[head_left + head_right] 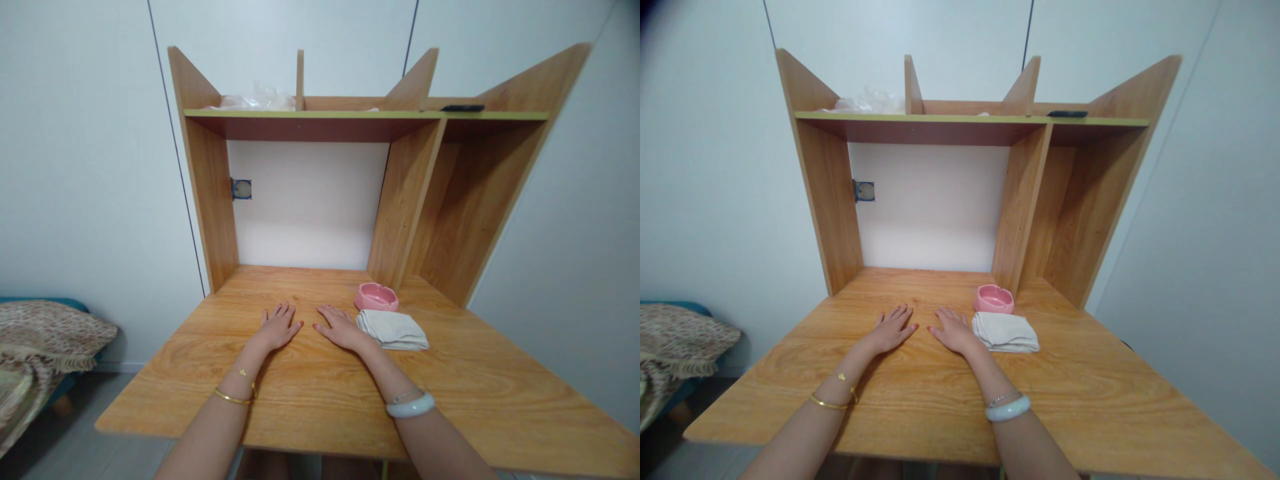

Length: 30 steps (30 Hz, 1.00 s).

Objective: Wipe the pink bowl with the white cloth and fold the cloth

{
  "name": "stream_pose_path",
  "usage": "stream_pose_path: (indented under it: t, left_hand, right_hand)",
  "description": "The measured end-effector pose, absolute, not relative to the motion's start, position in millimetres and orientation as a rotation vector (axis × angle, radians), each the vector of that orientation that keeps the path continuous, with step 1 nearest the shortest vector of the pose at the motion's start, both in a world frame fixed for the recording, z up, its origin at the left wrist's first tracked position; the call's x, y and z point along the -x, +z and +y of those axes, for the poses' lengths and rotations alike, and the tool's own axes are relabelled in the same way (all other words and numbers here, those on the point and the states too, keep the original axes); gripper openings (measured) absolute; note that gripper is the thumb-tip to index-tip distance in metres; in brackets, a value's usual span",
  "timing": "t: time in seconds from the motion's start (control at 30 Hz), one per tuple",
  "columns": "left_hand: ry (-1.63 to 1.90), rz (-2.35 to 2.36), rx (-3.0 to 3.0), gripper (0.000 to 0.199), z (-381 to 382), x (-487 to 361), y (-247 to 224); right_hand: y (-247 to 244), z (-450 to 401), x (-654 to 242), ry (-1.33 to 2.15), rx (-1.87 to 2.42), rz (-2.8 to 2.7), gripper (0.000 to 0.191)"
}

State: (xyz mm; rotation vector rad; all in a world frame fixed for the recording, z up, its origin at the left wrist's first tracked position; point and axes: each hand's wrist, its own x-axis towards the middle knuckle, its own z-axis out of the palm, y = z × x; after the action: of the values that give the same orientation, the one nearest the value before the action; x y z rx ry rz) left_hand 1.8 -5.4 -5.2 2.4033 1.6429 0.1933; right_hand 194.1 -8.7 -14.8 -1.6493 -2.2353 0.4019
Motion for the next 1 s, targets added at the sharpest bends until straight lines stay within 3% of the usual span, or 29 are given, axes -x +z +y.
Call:
stream_pose_path:
  t: [0.4,0.7,1.0]
  left_hand:
    - [0.207,1.639,-2.402,0.065,-6.9,-3.1,-4.3]
    - [0.184,1.645,-2.404,0.066,-6.3,-3.3,-4.7]
    - [0.238,1.625,-2.388,0.065,-6.5,-2.9,-5.3]
  right_hand:
    - [11.4,3.5,-213.0,0.014,1.227,-1.607,0.035]
    - [26.1,-5.7,-264.2,-0.303,1.829,-1.087,0.036]
    - [12.5,-5.0,-284.9,0.007,2.056,-0.968,0.048]
